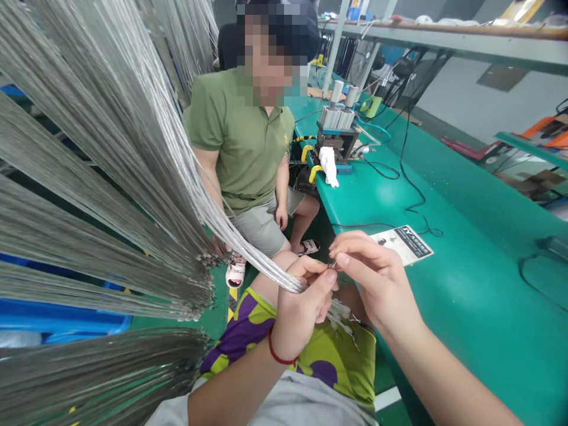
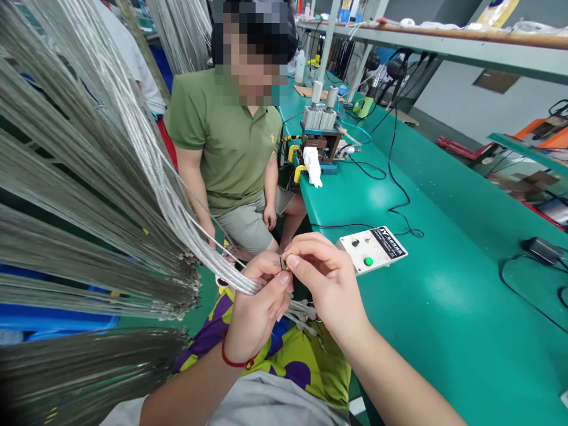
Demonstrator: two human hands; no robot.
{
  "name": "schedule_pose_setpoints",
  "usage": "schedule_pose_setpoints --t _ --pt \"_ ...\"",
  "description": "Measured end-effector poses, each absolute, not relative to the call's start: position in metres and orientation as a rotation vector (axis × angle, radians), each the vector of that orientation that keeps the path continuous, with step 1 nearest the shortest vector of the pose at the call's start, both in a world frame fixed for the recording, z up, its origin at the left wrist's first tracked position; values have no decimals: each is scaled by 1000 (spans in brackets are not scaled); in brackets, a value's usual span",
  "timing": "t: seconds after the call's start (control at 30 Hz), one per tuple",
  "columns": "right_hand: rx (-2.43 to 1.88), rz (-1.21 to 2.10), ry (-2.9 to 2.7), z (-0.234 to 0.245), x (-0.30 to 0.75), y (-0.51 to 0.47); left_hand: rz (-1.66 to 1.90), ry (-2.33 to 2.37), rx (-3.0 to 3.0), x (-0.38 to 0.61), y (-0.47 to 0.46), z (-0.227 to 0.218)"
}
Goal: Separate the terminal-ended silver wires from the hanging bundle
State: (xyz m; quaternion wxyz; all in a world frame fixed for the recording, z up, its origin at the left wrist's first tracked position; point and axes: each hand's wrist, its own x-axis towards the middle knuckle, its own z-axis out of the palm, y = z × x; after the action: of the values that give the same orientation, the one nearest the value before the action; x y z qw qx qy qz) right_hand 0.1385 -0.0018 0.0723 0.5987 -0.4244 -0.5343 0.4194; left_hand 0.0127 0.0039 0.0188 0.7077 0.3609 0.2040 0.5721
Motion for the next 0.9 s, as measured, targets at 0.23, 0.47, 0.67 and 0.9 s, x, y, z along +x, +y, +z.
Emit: schedule_pose_setpoints --t 0.23,0.47,0.67,0.9 --pt "-1000 901 -1121 84 144 -2 1233 490 798 12 2 13" --pt "-979 854 -1253 87 174 12 1234 444 637 4 11 26" --pt "-976 1153 -1290 52 132 14 1288 449 574 0 17 27" --pt "-1030 1112 -1044 58 129 9 1163 459 703 3 15 17"
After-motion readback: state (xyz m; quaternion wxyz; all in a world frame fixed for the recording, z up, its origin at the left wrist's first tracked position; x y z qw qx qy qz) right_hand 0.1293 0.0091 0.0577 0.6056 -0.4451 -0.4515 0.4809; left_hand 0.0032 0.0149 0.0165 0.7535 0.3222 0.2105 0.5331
